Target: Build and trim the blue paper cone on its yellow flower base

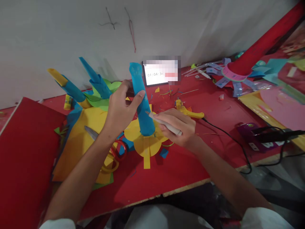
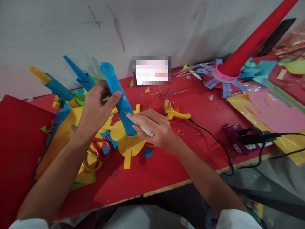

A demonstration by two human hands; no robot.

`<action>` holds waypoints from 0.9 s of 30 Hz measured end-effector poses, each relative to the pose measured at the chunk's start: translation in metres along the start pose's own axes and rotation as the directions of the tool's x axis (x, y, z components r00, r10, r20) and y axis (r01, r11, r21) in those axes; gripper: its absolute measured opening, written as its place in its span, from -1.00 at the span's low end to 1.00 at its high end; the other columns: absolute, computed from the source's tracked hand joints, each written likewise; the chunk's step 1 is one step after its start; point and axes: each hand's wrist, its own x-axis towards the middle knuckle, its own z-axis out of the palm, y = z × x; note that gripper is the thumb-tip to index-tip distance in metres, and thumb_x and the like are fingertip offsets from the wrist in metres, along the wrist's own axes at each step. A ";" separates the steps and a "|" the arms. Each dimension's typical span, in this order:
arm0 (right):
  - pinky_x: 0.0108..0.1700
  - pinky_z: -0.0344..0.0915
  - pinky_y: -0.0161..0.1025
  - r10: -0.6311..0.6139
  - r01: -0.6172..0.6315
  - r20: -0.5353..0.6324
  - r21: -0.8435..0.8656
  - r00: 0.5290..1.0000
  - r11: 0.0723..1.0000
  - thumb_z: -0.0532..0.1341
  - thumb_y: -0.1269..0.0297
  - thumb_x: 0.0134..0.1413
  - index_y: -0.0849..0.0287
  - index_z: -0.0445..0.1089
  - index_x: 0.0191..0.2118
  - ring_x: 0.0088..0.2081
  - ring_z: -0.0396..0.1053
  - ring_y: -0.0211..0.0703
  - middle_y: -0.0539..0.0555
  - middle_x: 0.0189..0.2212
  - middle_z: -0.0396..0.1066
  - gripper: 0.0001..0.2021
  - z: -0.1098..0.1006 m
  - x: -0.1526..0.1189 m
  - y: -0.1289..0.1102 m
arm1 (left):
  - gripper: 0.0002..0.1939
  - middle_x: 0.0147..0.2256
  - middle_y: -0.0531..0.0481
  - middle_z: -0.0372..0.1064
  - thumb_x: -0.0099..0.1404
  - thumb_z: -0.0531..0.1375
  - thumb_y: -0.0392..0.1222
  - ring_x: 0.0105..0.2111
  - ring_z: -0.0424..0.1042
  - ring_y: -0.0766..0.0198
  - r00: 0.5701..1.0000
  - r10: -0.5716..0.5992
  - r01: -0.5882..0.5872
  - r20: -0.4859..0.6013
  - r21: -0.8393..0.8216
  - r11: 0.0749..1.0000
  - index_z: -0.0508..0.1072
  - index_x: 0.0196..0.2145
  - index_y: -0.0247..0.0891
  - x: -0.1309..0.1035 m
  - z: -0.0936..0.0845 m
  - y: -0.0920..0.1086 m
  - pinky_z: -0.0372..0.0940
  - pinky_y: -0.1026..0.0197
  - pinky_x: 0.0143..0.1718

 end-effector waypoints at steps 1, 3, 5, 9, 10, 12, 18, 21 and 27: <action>-0.12 0.61 -0.09 -0.023 0.023 0.029 -0.022 0.999 0.999 0.23 0.42 0.34 0.09 0.48 0.16 -0.16 0.63 -0.08 0.11 -0.13 0.65 -0.67 0.001 -0.001 0.000 | -0.61 -0.21 -0.07 0.53 0.44 0.16 0.26 -0.21 0.52 0.16 1.000 0.001 -0.001 0.000 0.002 1.000 0.42 -0.15 -0.12 0.000 0.000 0.000 0.44 0.20 -0.35; -0.09 0.62 -0.07 -0.051 0.056 0.073 -0.071 0.996 0.996 0.24 0.40 0.35 0.11 0.47 0.17 -0.14 0.63 -0.05 0.14 -0.14 0.65 -0.67 0.002 -0.002 0.001 | -0.62 -0.21 -0.07 0.53 0.44 0.18 0.25 -0.21 0.52 0.17 1.000 -0.001 0.001 -0.003 -0.002 1.000 0.41 -0.15 -0.14 0.000 0.001 0.000 0.44 0.21 -0.34; -0.07 0.62 -0.06 -0.063 0.072 0.091 -0.106 0.994 0.992 0.26 0.42 0.35 0.15 0.46 0.19 -0.11 0.63 -0.02 0.17 -0.13 0.64 -0.66 0.003 -0.003 0.001 | -0.62 -0.21 -0.07 0.53 0.43 0.20 0.23 -0.23 0.52 0.18 1.000 -0.007 0.007 -0.008 -0.011 1.000 0.41 -0.16 -0.15 0.000 0.002 0.000 0.45 0.21 -0.33; -0.08 0.61 -0.07 -0.077 0.087 0.092 -0.114 0.993 0.990 0.26 0.46 0.33 0.21 0.45 0.18 -0.12 0.62 -0.02 0.20 -0.14 0.64 -0.66 0.004 -0.003 0.001 | -0.61 -0.23 -0.07 0.52 0.41 0.21 0.25 -0.24 0.51 0.17 1.000 -0.007 0.007 -0.016 -0.012 1.000 0.43 -0.17 -0.15 0.000 0.003 -0.001 0.46 0.19 -0.33; -0.09 0.61 -0.07 -0.073 0.083 0.096 -0.105 0.993 0.991 0.25 0.45 0.34 0.20 0.45 0.17 -0.14 0.61 -0.03 0.19 -0.15 0.64 -0.67 0.004 -0.003 0.001 | -0.60 -0.24 -0.07 0.51 0.41 0.20 0.25 -0.24 0.51 0.17 1.000 -0.006 0.006 -0.017 -0.011 1.000 0.44 -0.16 -0.15 0.000 0.003 -0.001 0.46 0.19 -0.33; -0.11 0.61 -0.07 -0.062 0.070 0.107 -0.079 0.992 0.994 0.24 0.45 0.33 0.19 0.47 0.15 -0.17 0.61 -0.04 0.17 -0.18 0.63 -0.68 0.004 -0.004 0.001 | -0.60 -0.24 -0.07 0.51 0.42 0.20 0.26 -0.24 0.51 0.17 1.000 -0.003 0.003 -0.014 -0.010 1.000 0.44 -0.16 -0.14 0.000 0.003 -0.002 0.46 0.19 -0.34; -0.12 0.61 -0.05 -0.044 0.050 0.081 -0.073 0.996 0.996 0.22 0.46 0.33 0.15 0.46 0.16 -0.17 0.61 -0.03 0.17 -0.16 0.63 -0.66 0.003 -0.004 0.002 | -0.60 -0.20 -0.09 0.52 0.45 0.16 0.27 -0.21 0.52 0.16 1.000 0.012 -0.012 0.003 0.004 1.000 0.41 -0.14 -0.14 0.000 0.003 -0.003 0.45 0.20 -0.33; -0.18 0.59 -0.09 -0.041 0.047 0.068 -0.080 0.997 0.996 0.21 0.45 0.32 0.13 0.46 0.12 -0.23 0.60 -0.07 0.14 -0.20 0.63 -0.70 0.002 -0.003 0.001 | -0.59 -0.19 -0.09 0.53 0.45 0.16 0.27 -0.21 0.52 0.16 1.000 0.008 -0.008 0.002 0.006 1.000 0.41 -0.13 -0.14 -0.001 0.003 -0.002 0.45 0.20 -0.32; -0.19 0.59 -0.11 -0.060 0.065 0.080 -0.056 0.995 0.996 0.23 0.46 0.31 0.14 0.46 0.09 -0.22 0.60 -0.08 0.13 -0.22 0.63 -0.72 0.003 -0.005 0.002 | -0.62 -0.22 -0.07 0.53 0.44 0.19 0.24 -0.24 0.51 0.17 1.000 0.003 -0.003 -0.010 -0.003 1.000 0.41 -0.17 -0.14 0.000 0.003 -0.001 0.42 0.20 -0.35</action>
